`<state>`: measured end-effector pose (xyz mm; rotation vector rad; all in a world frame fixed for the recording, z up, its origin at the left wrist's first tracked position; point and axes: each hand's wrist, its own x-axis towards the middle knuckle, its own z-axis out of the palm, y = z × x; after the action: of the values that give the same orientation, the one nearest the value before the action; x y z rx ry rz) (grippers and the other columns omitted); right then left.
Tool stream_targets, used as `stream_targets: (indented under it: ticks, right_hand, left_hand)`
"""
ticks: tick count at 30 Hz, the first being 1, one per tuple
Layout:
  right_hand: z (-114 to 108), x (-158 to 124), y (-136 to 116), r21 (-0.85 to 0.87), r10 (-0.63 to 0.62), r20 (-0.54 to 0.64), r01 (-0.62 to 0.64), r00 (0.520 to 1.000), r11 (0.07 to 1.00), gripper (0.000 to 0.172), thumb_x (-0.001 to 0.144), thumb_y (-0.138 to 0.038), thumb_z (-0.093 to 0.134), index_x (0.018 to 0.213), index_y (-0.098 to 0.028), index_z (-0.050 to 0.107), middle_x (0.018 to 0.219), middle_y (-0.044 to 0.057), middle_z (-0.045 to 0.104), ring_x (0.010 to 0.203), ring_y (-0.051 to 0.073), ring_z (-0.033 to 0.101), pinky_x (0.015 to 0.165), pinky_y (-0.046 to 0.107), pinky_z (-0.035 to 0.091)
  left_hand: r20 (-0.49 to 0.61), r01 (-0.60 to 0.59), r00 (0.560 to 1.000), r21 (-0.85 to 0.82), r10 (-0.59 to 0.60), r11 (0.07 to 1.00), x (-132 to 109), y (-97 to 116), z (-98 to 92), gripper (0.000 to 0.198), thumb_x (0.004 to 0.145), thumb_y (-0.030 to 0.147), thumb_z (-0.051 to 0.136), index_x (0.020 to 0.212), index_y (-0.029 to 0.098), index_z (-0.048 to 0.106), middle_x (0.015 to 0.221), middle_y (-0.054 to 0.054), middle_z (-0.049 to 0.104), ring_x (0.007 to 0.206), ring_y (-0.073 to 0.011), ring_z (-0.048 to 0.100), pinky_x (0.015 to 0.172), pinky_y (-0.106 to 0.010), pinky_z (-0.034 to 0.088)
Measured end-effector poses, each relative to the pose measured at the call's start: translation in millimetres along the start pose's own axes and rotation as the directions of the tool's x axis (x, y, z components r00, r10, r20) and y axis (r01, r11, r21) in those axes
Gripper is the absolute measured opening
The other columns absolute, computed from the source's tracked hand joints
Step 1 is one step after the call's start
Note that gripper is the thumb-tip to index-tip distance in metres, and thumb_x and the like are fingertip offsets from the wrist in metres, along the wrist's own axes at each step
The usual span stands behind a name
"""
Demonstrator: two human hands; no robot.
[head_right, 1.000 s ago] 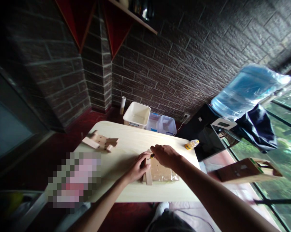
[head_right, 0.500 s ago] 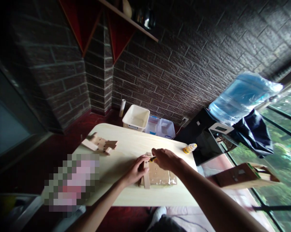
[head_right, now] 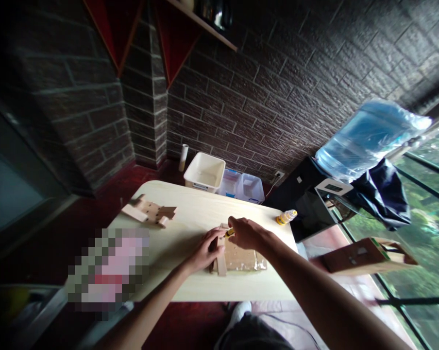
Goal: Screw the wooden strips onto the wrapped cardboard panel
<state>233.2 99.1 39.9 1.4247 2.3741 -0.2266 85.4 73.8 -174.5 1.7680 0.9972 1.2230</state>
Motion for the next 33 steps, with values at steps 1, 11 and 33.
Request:
stream_targets:
  ticks: [1,11,33]
  right_hand:
    - [-1,-1,1,0.004,-0.025,0.001,0.025,1.000,1.000,0.033,0.093,-0.032,0.066,0.121,-0.019,0.057,0.103,0.009,0.077,0.093,0.023,0.072,0.067,0.028,0.041]
    - [3,-2,-3,-0.051,-0.102,-0.109,0.096,0.989,0.994,0.015,0.101,-0.029,0.054,0.108,-0.017,0.059,0.100,0.011,0.075,0.085,0.020,0.069,0.065,0.028,0.037]
    - [27,3,17,0.019,-0.102,-0.152,0.106,0.983,0.994,0.022,0.091,-0.032,0.064,0.110,-0.021,0.062,0.088,0.006,0.075,0.076,0.021,0.068,0.062,0.028,0.037]
  left_hand:
    - [-0.001,-0.003,1.000,0.002,0.003,1.000,0,0,0.3,0.044,0.090,0.028,0.064,0.134,0.030,0.059,0.146,-0.008,0.059,0.144,-0.0291,0.047,0.124,-0.053,0.037]
    - [-0.014,0.015,1.000,0.006,-0.015,1.000,0,-4,1.5,0.043,0.091,0.033,0.064,0.133,0.030,0.057,0.145,-0.008,0.060,0.144,-0.0293,0.048,0.123,-0.053,0.038]
    - [-0.016,-0.039,0.999,0.013,0.039,0.999,-3,-4,7.9,0.045,0.088,0.030,0.069,0.132,0.029,0.057,0.144,-0.007,0.061,0.143,-0.0261,0.049,0.124,-0.048,0.038]
